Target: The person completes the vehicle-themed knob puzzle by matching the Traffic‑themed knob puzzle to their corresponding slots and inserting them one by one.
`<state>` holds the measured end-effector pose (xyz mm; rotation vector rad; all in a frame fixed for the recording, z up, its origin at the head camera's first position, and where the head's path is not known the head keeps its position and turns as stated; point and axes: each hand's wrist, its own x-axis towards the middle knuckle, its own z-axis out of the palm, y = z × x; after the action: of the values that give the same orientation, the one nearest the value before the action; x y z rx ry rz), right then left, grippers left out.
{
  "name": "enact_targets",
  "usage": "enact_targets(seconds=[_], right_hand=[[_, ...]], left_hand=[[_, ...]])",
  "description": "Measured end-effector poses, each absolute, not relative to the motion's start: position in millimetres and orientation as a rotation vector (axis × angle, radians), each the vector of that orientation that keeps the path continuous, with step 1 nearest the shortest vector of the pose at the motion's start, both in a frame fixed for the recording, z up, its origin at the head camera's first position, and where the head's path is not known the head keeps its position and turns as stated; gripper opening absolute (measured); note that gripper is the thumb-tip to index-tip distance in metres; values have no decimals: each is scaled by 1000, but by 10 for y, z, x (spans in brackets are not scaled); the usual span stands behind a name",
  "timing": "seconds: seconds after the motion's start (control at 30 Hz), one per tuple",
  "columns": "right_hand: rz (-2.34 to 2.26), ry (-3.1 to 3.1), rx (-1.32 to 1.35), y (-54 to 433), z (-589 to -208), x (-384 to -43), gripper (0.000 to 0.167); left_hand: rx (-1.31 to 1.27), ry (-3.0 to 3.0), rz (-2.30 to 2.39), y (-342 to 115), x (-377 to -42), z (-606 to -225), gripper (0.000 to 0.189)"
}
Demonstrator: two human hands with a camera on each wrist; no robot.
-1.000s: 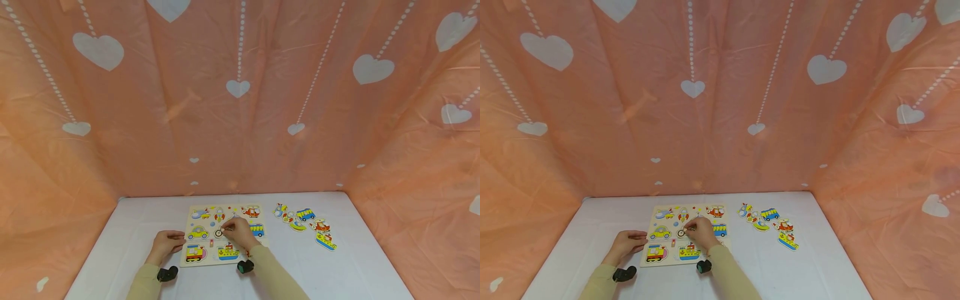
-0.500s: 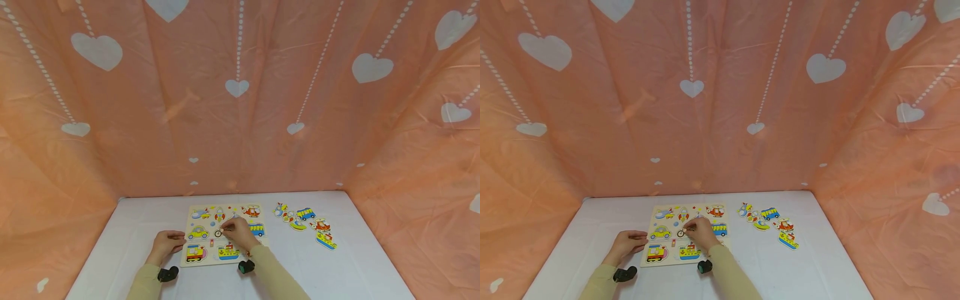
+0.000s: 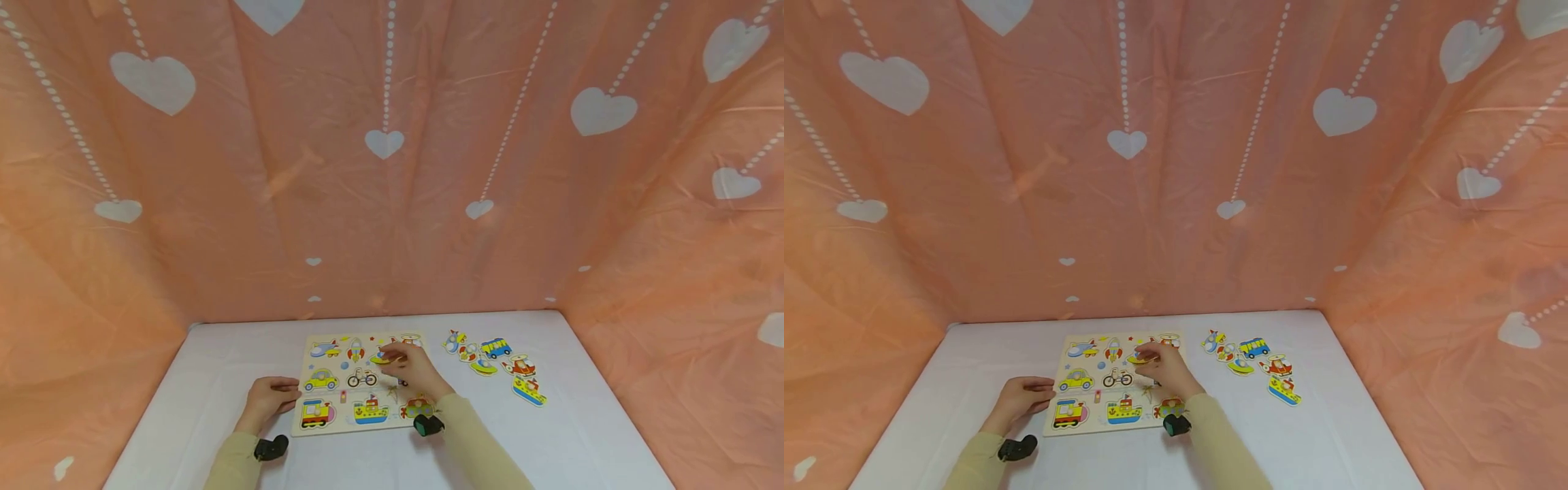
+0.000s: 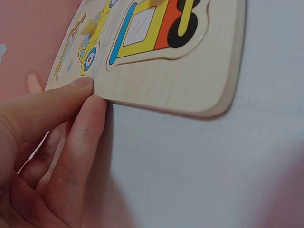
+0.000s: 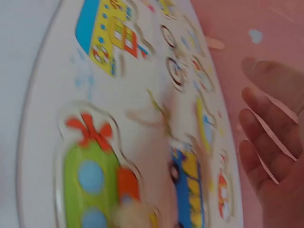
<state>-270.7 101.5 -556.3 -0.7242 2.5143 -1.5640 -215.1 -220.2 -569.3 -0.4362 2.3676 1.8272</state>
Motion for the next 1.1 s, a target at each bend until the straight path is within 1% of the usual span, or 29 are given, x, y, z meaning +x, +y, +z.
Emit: enact_targets(seconds=[0.1,0.27,0.5,0.67,0.87,1.1], right_hand=[[-1591,2528,-699,1147,-5504,-2705,40],[-1609,2572,-629,1356,-5439,-2713,39],[-1604,2695,-544,1641,-5420,-2762,42],[-1614,2777,-490,1840,-5423,-2794,40],[-1669,2766,-406,2066,-5423,-2833,41],[-1625,2795,-304,2297,-5447,-2841,41]], left_hand=[[-434,2370,1824,-2200,-2155,-5695,29],[-436,2379,1821,-2206,-2153,-5706,28],[-435,2383,1808,-2204,-2158,-5711,28],[-436,2381,1816,-2198,-2160,-5704,28],[-435,2374,1836,-2200,-2167,-5730,28],[-429,2372,1843,-2199,-2162,-5726,29]])
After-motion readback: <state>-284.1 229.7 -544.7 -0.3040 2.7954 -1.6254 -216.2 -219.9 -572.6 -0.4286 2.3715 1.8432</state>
